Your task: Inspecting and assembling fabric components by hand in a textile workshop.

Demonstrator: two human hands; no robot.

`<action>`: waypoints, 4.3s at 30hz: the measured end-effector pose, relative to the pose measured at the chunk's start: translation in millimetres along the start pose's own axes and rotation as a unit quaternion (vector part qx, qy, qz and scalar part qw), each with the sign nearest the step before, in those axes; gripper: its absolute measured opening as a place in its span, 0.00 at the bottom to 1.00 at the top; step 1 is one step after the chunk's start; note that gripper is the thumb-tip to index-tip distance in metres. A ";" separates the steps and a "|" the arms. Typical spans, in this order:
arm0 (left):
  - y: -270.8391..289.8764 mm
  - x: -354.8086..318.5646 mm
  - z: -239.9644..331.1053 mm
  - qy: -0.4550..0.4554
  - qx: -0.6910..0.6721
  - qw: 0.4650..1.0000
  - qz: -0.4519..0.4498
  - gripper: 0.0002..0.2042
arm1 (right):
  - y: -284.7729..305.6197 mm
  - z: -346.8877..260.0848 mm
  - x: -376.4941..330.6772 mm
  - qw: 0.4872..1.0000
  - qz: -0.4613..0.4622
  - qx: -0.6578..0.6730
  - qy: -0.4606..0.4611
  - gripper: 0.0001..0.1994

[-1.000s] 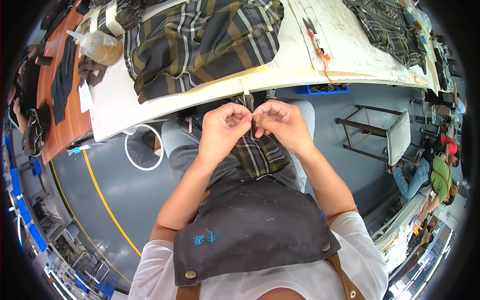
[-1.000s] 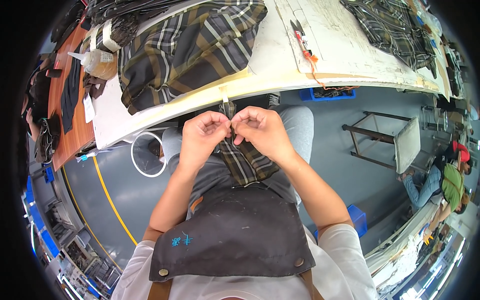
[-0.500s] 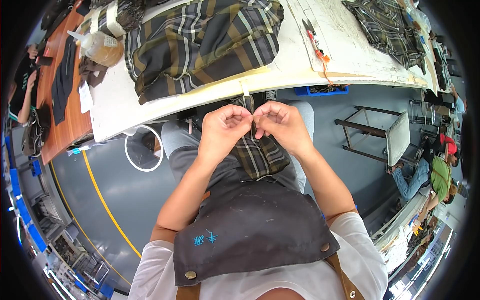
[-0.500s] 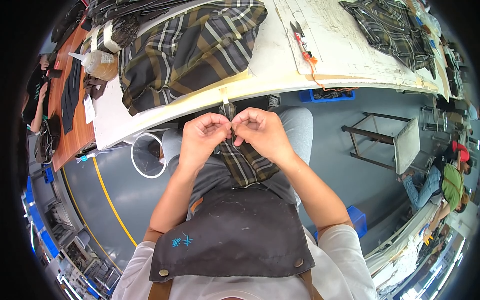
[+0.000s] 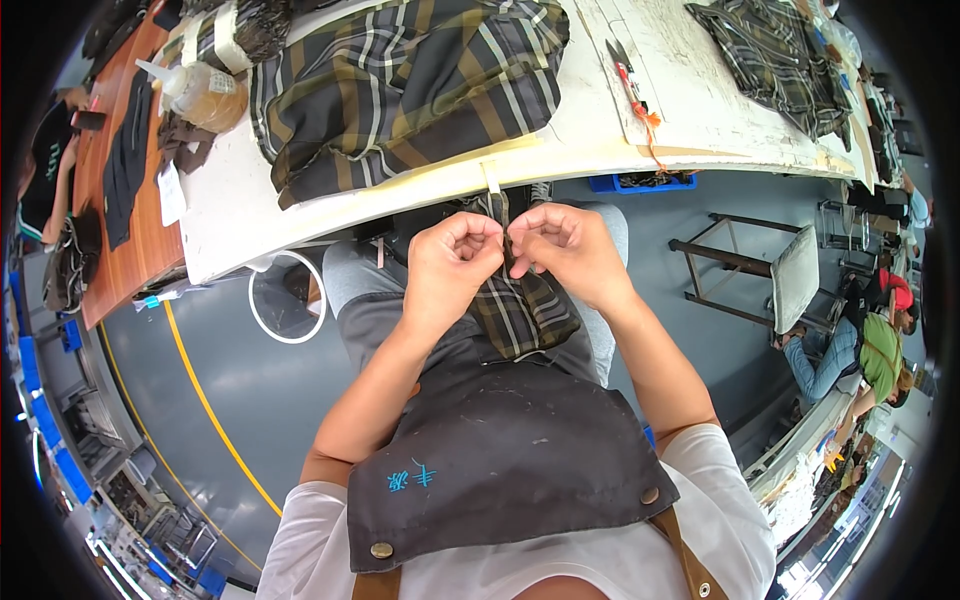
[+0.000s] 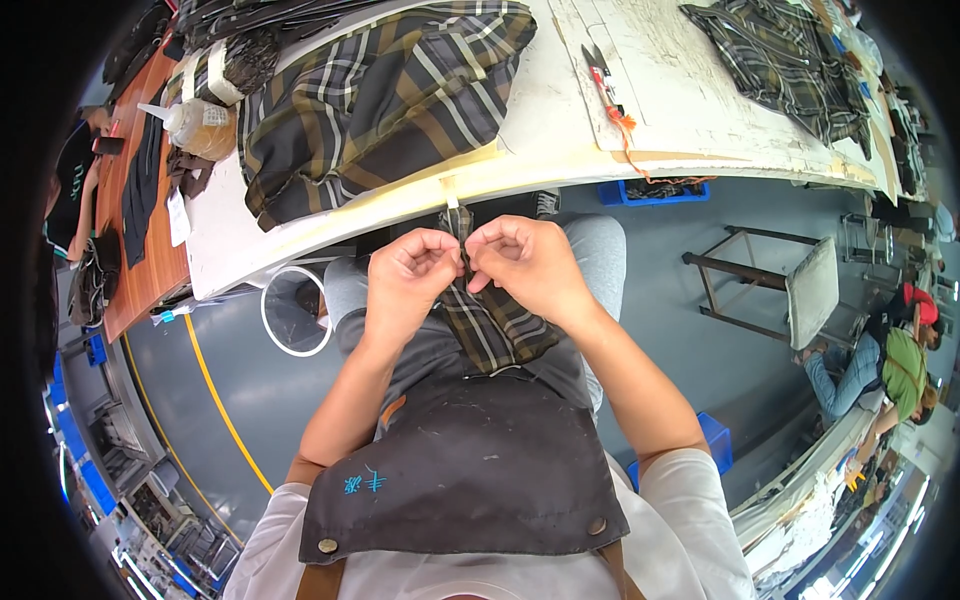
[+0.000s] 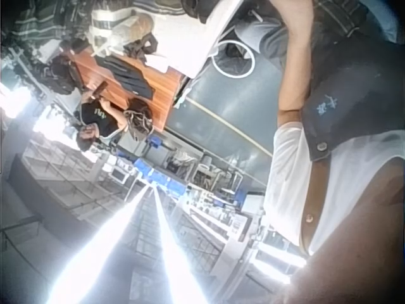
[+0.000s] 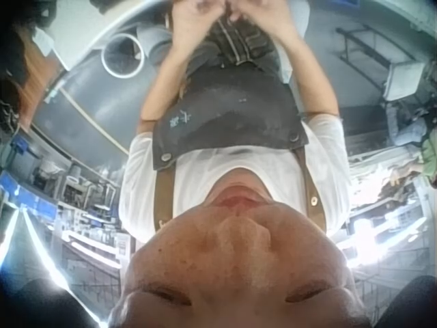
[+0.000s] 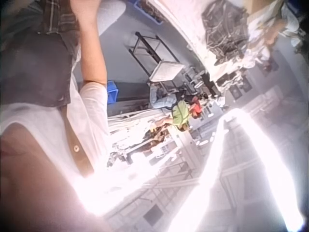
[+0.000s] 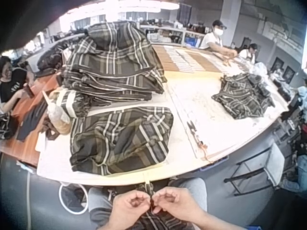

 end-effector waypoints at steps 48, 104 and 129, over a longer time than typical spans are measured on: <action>-5.4 -4.4 4.4 0.005 -0.042 0.999 0.016 0.02 | 4.0 9.2 2.2 0.999 0.016 0.035 0.001 0.02; 2.0 15.2 9.3 0.023 0.016 0.999 0.029 0.01 | 11.7 -19.6 17.1 0.972 0.107 -0.177 0.115 0.04; 3.1 12.8 11.0 -0.046 0.051 0.994 0.087 0.02 | 8.1 -19.4 17.4 0.961 0.143 -0.189 0.144 0.06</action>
Point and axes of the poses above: each hand's wrist, its own x-axis towards the middle knuckle, its own y-axis out of the back of the hand, z = x × y, the point moved 8 cm from there along x, towards the middle knuckle, and after that the axes turned 4 degrees about -x, right-handed, at the moved point
